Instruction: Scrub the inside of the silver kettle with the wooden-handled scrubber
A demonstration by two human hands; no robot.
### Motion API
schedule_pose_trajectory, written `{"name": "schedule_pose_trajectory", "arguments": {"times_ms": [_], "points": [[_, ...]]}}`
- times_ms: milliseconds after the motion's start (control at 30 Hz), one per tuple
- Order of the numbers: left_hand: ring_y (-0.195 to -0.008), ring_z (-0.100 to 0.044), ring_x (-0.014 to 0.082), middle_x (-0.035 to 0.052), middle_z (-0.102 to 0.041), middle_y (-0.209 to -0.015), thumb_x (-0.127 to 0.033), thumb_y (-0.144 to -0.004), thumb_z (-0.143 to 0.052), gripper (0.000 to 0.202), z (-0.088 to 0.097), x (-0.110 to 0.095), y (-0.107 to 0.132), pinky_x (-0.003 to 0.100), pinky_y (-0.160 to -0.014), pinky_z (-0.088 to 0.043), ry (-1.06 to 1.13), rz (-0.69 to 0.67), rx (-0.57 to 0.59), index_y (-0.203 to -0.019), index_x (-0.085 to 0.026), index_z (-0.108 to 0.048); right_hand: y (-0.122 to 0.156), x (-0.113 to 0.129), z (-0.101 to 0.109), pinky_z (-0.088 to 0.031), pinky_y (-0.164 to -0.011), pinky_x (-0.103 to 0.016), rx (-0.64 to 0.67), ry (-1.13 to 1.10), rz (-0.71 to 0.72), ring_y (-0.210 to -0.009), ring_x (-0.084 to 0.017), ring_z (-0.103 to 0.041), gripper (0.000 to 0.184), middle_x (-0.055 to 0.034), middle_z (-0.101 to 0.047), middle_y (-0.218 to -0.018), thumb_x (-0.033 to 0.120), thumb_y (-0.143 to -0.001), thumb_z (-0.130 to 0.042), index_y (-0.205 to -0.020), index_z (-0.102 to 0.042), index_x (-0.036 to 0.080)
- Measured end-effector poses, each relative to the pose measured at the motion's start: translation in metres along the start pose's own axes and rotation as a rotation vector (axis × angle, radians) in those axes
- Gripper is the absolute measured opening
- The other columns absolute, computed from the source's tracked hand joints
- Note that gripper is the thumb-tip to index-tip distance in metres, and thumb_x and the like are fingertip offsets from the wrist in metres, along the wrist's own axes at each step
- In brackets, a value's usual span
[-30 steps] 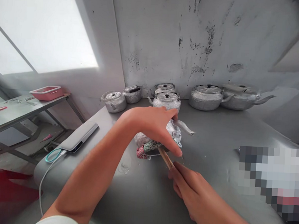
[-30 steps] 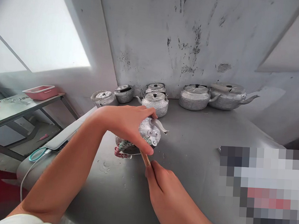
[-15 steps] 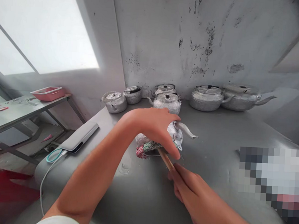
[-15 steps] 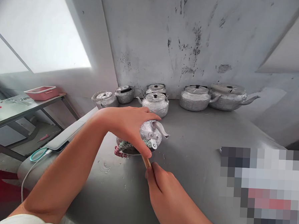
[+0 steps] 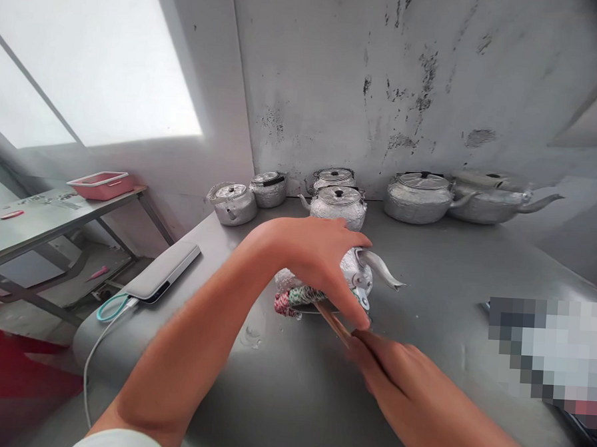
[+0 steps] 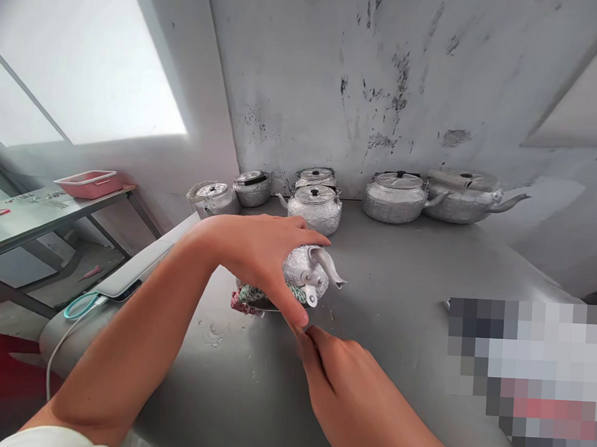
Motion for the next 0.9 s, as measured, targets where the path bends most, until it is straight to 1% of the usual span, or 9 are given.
{"name": "schedule_pose_trajectory", "arguments": {"times_ms": [100,167,300,400,467,600,700,800,900], "points": [[-0.131,-0.044,0.0389,0.0025,-0.044,-0.151,-0.075,-0.053,-0.071,0.107,0.000,0.000,0.001,0.045,-0.095,-0.048,0.007,0.000,-0.009,-0.149,-0.041,-0.040,-0.002,-0.002,0.000,-0.030,-0.054,-0.028,0.021,-0.007,-0.003,-0.059,-0.017,-0.041,0.043,-0.0001,-0.051,-0.066,0.047,-0.101,-0.034,-0.070,-0.053,0.024],[-0.132,-0.043,0.0386,0.0017,-0.043,-0.152,-0.076,-0.053,-0.071,0.107,0.000,0.000,0.001,0.045,-0.095,-0.048,0.004,0.000,-0.006,-0.150,-0.041,-0.039,-0.002,-0.002,0.001,-0.028,-0.052,-0.028,0.027,0.000,-0.021,-0.057,-0.016,-0.036,0.043,0.0004,-0.048,-0.064,0.046,-0.101,-0.033,-0.069,-0.050,0.024],[-0.127,-0.048,0.0397,0.0048,-0.043,-0.151,-0.082,-0.052,-0.067,0.116,-0.001,-0.001,0.000,0.045,-0.091,-0.051,-0.026,-0.011,-0.007,-0.153,-0.034,-0.037,-0.001,0.001,0.007,-0.026,-0.051,-0.029,0.036,0.032,-0.034,-0.056,-0.016,-0.034,0.041,0.0005,-0.045,-0.063,0.044,-0.100,-0.035,-0.068,-0.050,0.024],[-0.127,-0.048,0.0396,0.0057,-0.043,-0.151,-0.083,-0.052,-0.066,0.116,0.000,-0.002,0.000,0.045,-0.089,-0.052,-0.032,-0.025,-0.011,-0.153,-0.033,-0.037,-0.001,0.001,0.009,-0.026,-0.052,-0.029,0.052,0.060,-0.068,-0.057,-0.016,-0.032,0.043,0.0012,-0.044,-0.064,0.045,-0.101,-0.030,-0.071,-0.052,0.024],[-0.126,-0.049,0.0392,0.0060,-0.043,-0.151,-0.082,-0.053,-0.067,0.115,-0.001,-0.002,0.000,0.045,-0.088,-0.052,-0.027,-0.030,-0.012,-0.153,-0.033,-0.037,-0.002,0.001,0.008,-0.025,-0.052,-0.029,0.067,0.078,-0.068,-0.057,-0.015,-0.032,0.044,0.0015,-0.046,-0.064,0.046,-0.101,-0.032,-0.071,-0.053,0.024],[-0.126,-0.049,0.0399,0.0065,-0.044,-0.151,-0.082,-0.052,-0.068,0.113,0.000,-0.001,0.000,0.045,-0.088,-0.052,-0.007,-0.034,-0.025,-0.151,-0.034,-0.040,-0.002,0.002,0.010,-0.025,-0.051,-0.029,0.017,0.046,-0.045,-0.057,-0.015,-0.031,0.041,0.0021,-0.044,-0.063,0.045,-0.101,-0.036,-0.067,-0.049,0.024],[-0.131,-0.045,0.0394,0.0059,-0.042,-0.153,-0.082,-0.050,-0.068,0.116,-0.001,-0.001,0.000,0.044,-0.092,-0.051,0.005,-0.045,-0.021,-0.151,-0.034,-0.038,-0.002,0.001,0.009,-0.027,-0.051,-0.028,0.018,0.019,-0.039,-0.055,-0.015,-0.036,0.040,0.0011,-0.049,-0.062,0.044,-0.099,-0.040,-0.067,-0.054,0.024],[-0.136,-0.041,0.0396,0.0056,-0.037,-0.157,-0.079,-0.050,-0.071,0.119,0.000,0.000,-0.001,0.045,-0.098,-0.047,0.017,-0.038,-0.048,-0.153,-0.031,-0.034,-0.001,0.000,0.011,-0.029,-0.050,-0.028,0.008,0.013,-0.036,-0.055,-0.016,-0.042,0.038,-0.0001,-0.054,-0.062,0.044,-0.097,-0.045,-0.068,-0.060,0.024],[-0.132,-0.046,0.0402,0.0060,-0.046,-0.152,-0.077,-0.049,-0.072,0.116,0.000,0.001,-0.001,0.043,-0.096,-0.049,0.030,0.001,-0.042,-0.149,-0.028,-0.039,0.001,0.003,0.013,-0.031,-0.050,-0.028,0.019,-0.016,-0.068,-0.055,-0.016,-0.044,0.035,-0.0004,-0.054,-0.063,0.041,-0.095,-0.045,-0.068,-0.060,0.023]]}}
Point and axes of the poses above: each hand's wrist, its own y-axis away from the middle knuckle, its own z-axis out of the back of the hand, x = y × z, the point moved 5 cm from there along -y, towards the middle knuckle
